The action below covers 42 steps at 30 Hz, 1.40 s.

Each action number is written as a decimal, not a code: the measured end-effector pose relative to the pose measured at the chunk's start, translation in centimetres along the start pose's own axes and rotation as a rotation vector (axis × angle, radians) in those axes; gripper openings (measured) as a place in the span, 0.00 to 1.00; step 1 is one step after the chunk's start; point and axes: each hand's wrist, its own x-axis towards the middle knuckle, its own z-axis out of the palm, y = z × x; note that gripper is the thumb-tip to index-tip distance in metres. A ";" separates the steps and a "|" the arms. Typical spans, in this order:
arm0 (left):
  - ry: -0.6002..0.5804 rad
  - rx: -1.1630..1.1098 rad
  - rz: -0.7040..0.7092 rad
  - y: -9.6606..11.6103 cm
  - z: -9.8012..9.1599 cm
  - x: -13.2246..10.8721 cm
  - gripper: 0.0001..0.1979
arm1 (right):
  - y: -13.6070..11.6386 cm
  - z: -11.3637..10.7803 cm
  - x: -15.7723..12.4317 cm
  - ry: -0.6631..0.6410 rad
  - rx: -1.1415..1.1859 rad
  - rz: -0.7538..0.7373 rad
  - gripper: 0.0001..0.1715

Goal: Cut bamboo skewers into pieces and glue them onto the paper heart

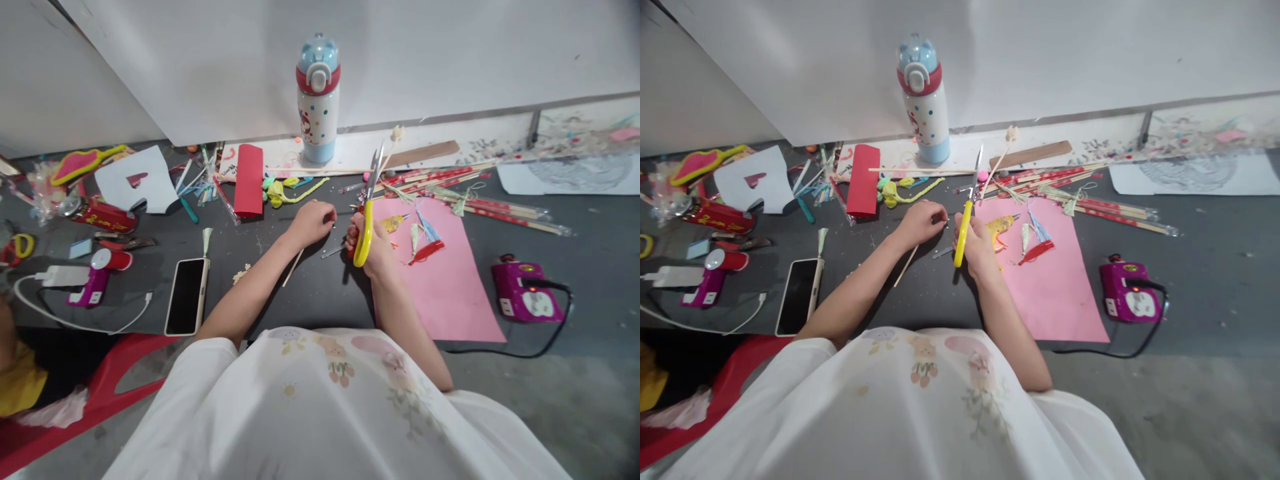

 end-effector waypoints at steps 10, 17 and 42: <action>0.017 -0.017 -0.010 -0.4 -0.1 -0.4 0.04 | 0.0 0.0 0.1 0.004 -0.024 0.003 0.19; 0.008 -0.036 -0.051 -0.1 -0.5 -0.4 0.05 | 0.1 -0.2 0.0 0.017 -0.103 -0.023 0.18; -0.235 0.134 0.195 0.7 -0.8 -5.8 0.11 | -0.4 -0.1 -0.2 -0.032 -0.085 -0.005 0.21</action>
